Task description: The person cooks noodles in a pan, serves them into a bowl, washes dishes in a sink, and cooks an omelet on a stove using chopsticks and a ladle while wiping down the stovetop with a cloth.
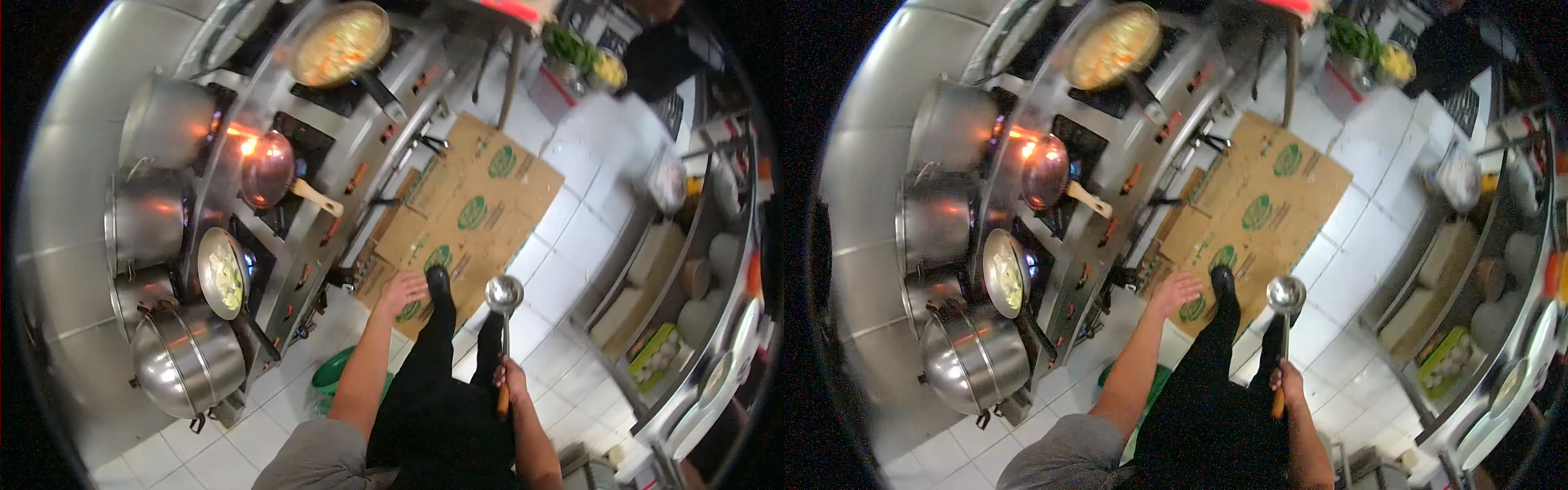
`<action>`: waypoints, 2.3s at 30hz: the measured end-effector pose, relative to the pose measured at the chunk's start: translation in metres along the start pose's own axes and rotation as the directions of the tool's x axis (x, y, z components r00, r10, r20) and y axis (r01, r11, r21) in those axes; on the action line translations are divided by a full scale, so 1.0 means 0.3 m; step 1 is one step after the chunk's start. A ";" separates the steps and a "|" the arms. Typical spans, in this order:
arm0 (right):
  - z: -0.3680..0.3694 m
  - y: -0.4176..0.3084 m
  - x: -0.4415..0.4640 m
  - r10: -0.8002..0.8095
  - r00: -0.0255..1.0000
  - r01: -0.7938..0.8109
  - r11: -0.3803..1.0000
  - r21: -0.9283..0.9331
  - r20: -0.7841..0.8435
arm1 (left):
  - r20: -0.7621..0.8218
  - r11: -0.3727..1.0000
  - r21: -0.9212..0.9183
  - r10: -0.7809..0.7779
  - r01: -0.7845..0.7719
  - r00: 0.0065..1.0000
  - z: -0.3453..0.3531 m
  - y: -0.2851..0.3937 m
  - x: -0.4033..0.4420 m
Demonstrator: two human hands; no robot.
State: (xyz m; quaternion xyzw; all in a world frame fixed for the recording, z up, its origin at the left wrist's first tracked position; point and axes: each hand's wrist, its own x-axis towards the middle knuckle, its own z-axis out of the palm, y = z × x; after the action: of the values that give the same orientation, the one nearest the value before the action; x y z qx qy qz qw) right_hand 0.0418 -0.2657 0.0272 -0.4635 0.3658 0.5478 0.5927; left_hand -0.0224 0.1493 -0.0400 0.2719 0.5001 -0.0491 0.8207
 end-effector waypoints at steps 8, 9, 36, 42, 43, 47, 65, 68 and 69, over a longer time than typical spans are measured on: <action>-0.044 -0.273 -0.157 -0.072 0.977 0.012 0.957 -0.289 -0.198 | -0.165 0.731 -0.488 0.459 -0.476 0.873 0.292 0.622 -0.358; -0.049 -0.297 -0.173 -0.069 0.978 0.010 0.957 -0.289 -0.195 | -0.133 0.705 -0.507 0.505 -0.496 0.853 0.270 0.679 -0.344; 1.220 -1.323 -0.698 -0.735 0.431 0.872 0.190 -0.451 0.524 | -0.311 0.911 -0.115 0.346 -0.396 0.885 -0.041 0.741 -0.259; 1.764 -1.620 -0.560 -0.432 0.476 0.869 0.099 -0.484 0.766 | -0.409 0.873 -0.257 0.290 -0.414 0.865 0.125 0.757 -0.298; 1.858 -1.649 -0.545 -0.387 0.446 0.884 0.053 -0.464 0.807 | -0.465 0.867 -0.273 0.260 -0.416 0.846 0.166 0.761 -0.314; 2.183 -1.730 -0.419 -0.282 0.339 0.896 -0.195 -0.400 0.897 | -0.527 0.845 -0.247 0.294 -0.474 0.797 0.209 0.719 -0.319; 2.728 -1.721 -0.033 -0.237 0.400 0.811 -0.358 -0.462 0.885 | -0.796 0.794 -0.369 -0.002 -0.483 0.605 0.318 0.064 -0.375; 2.727 -1.721 -0.022 -0.231 0.439 0.837 -0.246 -0.489 0.868 | -0.779 0.874 -0.320 -0.023 -0.366 0.627 0.326 -0.110 -0.377; 2.740 -1.729 0.022 -0.216 0.471 0.840 -0.186 -0.510 0.855 | -0.764 0.895 -0.294 -0.009 -0.335 0.645 0.320 -0.151 -0.380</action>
State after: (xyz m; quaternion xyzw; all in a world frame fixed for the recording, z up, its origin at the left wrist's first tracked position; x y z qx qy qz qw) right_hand 0.4945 0.5328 0.3469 -0.6704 -0.4839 0.3996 0.3959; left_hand -0.0185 0.0417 0.0726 0.1342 0.7638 0.2489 0.5802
